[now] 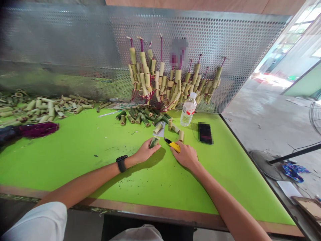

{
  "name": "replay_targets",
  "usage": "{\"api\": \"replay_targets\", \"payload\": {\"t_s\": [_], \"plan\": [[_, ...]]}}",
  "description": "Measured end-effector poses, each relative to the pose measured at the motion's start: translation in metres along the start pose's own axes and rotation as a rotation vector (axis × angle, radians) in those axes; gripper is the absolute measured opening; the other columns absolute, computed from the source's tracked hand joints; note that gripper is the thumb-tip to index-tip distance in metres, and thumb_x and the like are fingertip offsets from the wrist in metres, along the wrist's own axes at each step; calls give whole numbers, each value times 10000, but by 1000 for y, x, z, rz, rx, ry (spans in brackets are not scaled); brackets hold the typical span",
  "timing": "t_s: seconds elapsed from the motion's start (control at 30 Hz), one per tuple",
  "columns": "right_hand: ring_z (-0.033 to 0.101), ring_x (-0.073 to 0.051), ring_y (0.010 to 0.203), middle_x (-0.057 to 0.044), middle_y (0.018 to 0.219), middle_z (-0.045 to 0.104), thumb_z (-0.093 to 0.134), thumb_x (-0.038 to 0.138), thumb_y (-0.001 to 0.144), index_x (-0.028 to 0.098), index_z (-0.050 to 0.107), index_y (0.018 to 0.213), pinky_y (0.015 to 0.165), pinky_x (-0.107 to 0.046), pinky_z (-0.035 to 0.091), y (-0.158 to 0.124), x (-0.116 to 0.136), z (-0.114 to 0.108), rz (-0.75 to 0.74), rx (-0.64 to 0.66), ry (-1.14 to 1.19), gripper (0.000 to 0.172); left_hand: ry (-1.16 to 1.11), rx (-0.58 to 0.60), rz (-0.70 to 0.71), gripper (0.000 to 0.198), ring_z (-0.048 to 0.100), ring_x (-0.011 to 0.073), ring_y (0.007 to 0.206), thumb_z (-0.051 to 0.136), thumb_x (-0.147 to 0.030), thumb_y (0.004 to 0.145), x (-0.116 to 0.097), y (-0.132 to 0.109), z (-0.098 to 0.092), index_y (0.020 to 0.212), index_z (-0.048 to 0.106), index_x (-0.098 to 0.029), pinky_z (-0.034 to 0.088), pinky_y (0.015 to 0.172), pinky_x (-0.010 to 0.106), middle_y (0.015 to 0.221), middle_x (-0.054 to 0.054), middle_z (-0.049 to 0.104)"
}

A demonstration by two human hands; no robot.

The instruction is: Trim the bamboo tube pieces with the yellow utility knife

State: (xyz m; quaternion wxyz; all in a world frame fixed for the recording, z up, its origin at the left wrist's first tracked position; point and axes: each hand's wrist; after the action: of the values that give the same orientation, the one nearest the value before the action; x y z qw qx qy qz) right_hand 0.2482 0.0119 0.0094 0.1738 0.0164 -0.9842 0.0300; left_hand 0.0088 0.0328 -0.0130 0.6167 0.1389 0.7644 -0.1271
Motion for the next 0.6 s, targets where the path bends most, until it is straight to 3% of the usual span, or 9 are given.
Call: {"api": "replay_targets", "payload": {"t_s": [0.6], "plan": [[761, -255, 774, -103, 1033, 849, 550, 545, 1096, 228, 741, 1346, 632, -324, 499, 2, -2, 2, 4, 27, -19, 446, 10, -1, 11, 354, 411, 137, 656, 670, -527, 960, -1, 0, 1, 902, 458, -249, 342, 644, 308, 754, -58, 441]]}}
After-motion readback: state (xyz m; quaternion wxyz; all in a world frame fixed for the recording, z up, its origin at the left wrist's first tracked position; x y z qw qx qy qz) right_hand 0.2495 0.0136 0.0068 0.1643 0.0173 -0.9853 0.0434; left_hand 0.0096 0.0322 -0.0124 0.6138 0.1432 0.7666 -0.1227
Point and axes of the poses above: each hand's wrist, its own y-axis towards the middle knuckle, its own z-axis out of the palm, x = y × z
